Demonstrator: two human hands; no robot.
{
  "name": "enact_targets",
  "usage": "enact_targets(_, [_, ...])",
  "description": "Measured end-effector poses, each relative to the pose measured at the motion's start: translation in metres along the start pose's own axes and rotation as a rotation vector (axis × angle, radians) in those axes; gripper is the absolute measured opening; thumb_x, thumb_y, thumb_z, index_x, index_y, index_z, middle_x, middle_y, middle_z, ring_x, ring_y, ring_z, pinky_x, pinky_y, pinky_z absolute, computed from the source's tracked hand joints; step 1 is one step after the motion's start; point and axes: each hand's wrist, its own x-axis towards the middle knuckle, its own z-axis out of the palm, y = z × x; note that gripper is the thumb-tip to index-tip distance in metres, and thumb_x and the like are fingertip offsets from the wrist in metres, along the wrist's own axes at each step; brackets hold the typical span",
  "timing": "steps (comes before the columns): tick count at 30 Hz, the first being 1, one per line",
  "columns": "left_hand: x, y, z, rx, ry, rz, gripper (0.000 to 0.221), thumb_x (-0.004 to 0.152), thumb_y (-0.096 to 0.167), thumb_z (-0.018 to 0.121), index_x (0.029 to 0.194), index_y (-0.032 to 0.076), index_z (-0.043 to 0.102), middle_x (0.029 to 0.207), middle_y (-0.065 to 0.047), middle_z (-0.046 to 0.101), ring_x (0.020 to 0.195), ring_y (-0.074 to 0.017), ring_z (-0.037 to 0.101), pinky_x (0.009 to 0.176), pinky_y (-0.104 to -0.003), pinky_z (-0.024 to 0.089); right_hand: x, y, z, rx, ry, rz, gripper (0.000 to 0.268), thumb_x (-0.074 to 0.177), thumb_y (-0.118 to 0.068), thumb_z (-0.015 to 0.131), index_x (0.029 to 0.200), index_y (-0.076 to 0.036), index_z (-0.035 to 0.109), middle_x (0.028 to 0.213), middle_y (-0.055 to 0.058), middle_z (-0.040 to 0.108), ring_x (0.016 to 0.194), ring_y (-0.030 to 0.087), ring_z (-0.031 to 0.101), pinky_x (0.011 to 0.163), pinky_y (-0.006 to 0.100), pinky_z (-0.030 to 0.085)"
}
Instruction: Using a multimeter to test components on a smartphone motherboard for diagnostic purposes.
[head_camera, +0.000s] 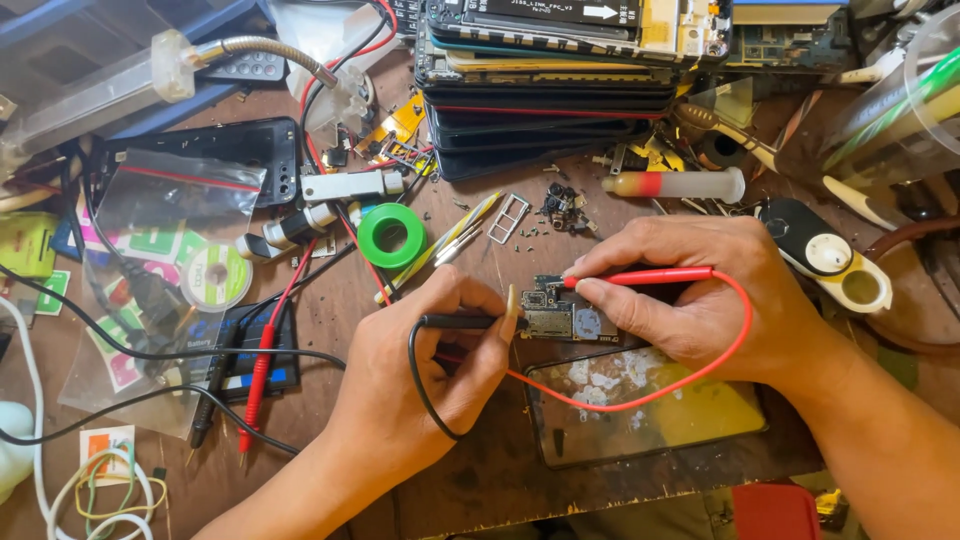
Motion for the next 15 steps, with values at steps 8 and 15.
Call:
enact_targets(8, [-0.0002,-0.0009,-0.0002,-0.007,-0.001,0.021,0.005,0.091,0.012,0.063,0.087,0.015,0.061,0.068,0.003,0.063,0.052,-0.0061,0.059,0.053,-0.020,0.053,-0.0010,-0.0003,0.0010,-0.028,-0.013,0.019,0.007,0.087,-0.014,0.077,0.093,-0.012,0.080,0.092,-0.002,0.081,0.078,0.009,0.073,0.075,0.022,0.055])
enact_targets(15, [-0.0002,0.0004,-0.0015,-0.004,-0.008,0.004,0.005,0.089,0.012,0.062,0.087,0.017,0.061,0.068,0.002,0.063,0.052,-0.0075,0.062,0.052,-0.021,0.052,-0.0020,-0.0001,0.0025,-0.046,0.000,0.031,0.008,0.086,-0.013,0.078,0.094,-0.012,0.081,0.093,-0.001,0.081,0.080,0.009,0.074,0.078,0.023,0.055])
